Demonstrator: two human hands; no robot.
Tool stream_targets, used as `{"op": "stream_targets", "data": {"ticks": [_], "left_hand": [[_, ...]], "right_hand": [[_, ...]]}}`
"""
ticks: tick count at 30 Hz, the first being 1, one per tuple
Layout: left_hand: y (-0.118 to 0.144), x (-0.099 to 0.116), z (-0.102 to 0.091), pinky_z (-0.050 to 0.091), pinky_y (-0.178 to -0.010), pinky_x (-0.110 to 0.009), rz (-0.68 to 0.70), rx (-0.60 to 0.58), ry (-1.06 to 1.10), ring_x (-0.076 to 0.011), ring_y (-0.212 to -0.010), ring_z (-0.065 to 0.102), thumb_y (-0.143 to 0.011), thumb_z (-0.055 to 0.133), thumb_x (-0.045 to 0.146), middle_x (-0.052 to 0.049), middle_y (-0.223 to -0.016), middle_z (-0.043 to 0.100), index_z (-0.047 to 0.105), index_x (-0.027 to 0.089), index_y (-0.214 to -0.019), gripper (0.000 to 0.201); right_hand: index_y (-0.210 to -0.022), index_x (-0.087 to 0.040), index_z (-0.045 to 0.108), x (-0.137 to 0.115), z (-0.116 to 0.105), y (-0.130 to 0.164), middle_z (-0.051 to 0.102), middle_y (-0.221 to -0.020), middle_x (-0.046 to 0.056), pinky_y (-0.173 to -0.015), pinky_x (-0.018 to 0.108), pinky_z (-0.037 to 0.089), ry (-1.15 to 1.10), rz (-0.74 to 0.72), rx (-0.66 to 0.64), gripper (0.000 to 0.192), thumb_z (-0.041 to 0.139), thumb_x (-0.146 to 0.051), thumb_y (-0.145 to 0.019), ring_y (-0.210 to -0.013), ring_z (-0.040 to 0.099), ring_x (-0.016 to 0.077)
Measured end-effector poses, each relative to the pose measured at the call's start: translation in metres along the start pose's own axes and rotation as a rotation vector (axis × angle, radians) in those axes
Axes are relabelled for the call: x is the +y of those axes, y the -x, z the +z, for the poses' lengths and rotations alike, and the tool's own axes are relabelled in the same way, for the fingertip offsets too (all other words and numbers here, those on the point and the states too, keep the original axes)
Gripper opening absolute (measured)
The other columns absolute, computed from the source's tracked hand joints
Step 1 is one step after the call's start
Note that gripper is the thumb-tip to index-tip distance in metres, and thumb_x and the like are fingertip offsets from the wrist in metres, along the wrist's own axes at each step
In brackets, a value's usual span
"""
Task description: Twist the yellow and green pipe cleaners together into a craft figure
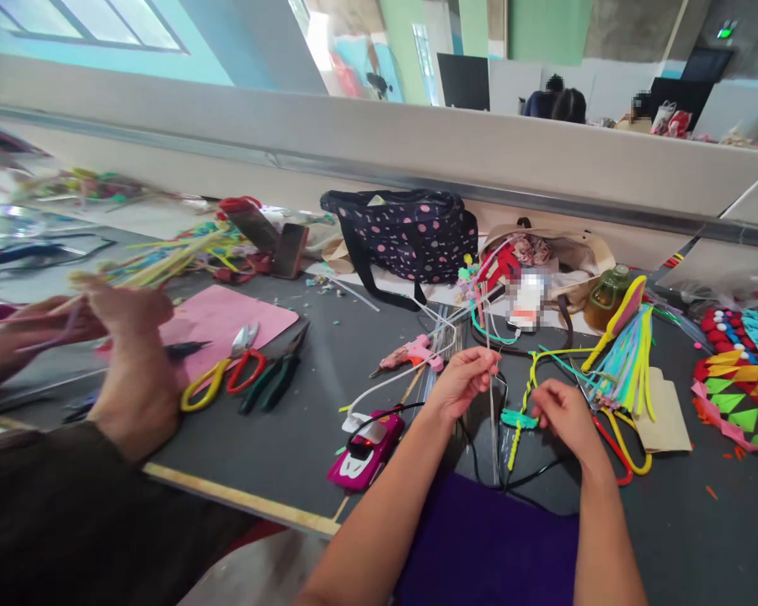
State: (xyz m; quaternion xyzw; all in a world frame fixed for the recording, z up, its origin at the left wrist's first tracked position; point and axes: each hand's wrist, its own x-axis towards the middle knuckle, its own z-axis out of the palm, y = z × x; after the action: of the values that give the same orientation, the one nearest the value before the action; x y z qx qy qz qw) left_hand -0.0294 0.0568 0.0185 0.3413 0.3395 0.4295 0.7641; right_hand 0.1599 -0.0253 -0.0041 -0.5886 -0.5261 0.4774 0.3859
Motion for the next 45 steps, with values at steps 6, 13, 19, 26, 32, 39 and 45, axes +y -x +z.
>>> {"op": "stream_targets", "data": {"ticks": [6,13,19,26,32,39,45], "left_hand": [[-0.002,0.012,-0.016,0.034,-0.036,-0.012,0.090,0.104,0.108,-0.0016,-0.041,0.046,-0.052,0.086,0.033,0.001,-0.057,0.061,0.068,0.011,-0.077,0.038],[-0.003,0.007,-0.016,0.035,-0.036,-0.013,0.015,0.027,0.057,-0.0029,-0.040,0.047,-0.055,0.084,0.034,0.001,-0.058,0.062,0.068,0.011,-0.078,0.037],[-0.008,0.000,-0.020,0.039,-0.039,-0.016,-0.020,-0.032,-0.125,-0.0042,-0.039,0.048,-0.058,0.082,0.036,-0.001,-0.059,0.063,0.067,0.010,-0.077,0.036],[-0.007,-0.003,-0.020,0.040,-0.039,-0.017,-0.027,-0.097,-0.280,-0.0052,-0.041,0.049,-0.060,0.080,0.039,-0.001,-0.058,0.062,0.067,0.010,-0.081,0.038],[-0.009,-0.006,-0.023,0.041,-0.041,-0.018,-0.037,-0.125,-0.311,-0.0053,-0.041,0.049,-0.060,0.080,0.039,-0.002,-0.059,0.063,0.067,0.009,-0.080,0.038],[-0.008,-0.005,-0.022,0.040,-0.040,-0.018,-0.041,-0.163,-0.321,-0.0049,-0.041,0.048,-0.061,0.079,0.039,-0.003,-0.059,0.063,0.067,0.009,-0.080,0.038],[-0.007,-0.006,-0.021,0.037,-0.039,-0.018,-0.016,-0.151,-0.422,-0.0050,-0.039,0.045,-0.063,0.077,0.040,-0.001,-0.055,0.061,0.067,0.010,-0.078,0.035]], "right_hand": [[-0.075,-0.020,0.060,0.022,-0.008,-0.013,0.058,-0.059,0.000,-0.053,0.025,0.034,0.469,-0.072,0.298,0.028,0.049,-0.045,-0.083,-0.056,0.054,0.0157],[-0.088,-0.024,0.064,0.026,0.012,-0.018,0.062,-0.071,0.000,-0.056,0.024,0.029,0.855,-0.026,0.238,0.015,0.052,-0.033,-0.085,-0.064,0.057,0.0149],[-0.080,-0.022,0.063,0.032,0.006,-0.016,0.062,-0.076,0.002,-0.058,0.026,0.031,0.935,-0.089,0.257,0.017,0.048,-0.028,-0.086,-0.068,0.057,0.0156],[-0.125,-0.024,0.053,0.024,0.003,-0.022,0.063,-0.074,0.000,-0.059,0.027,0.035,0.859,-0.122,0.366,0.040,0.049,-0.038,-0.087,-0.066,0.058,0.0183],[-0.081,-0.021,0.064,0.019,0.007,-0.027,0.065,-0.077,0.004,-0.057,0.026,0.030,0.995,0.053,0.415,0.019,0.049,-0.029,-0.086,-0.066,0.057,0.0178],[-0.089,-0.020,0.062,0.019,-0.024,-0.005,0.064,-0.070,0.005,-0.053,0.028,0.026,0.915,0.200,0.746,0.021,0.048,-0.036,-0.087,-0.057,0.054,0.0185],[-0.083,-0.020,0.061,0.016,-0.025,-0.007,0.064,-0.070,0.003,-0.057,0.027,0.030,0.793,0.055,0.618,0.029,0.048,-0.046,-0.087,-0.063,0.056,0.0179]]}}
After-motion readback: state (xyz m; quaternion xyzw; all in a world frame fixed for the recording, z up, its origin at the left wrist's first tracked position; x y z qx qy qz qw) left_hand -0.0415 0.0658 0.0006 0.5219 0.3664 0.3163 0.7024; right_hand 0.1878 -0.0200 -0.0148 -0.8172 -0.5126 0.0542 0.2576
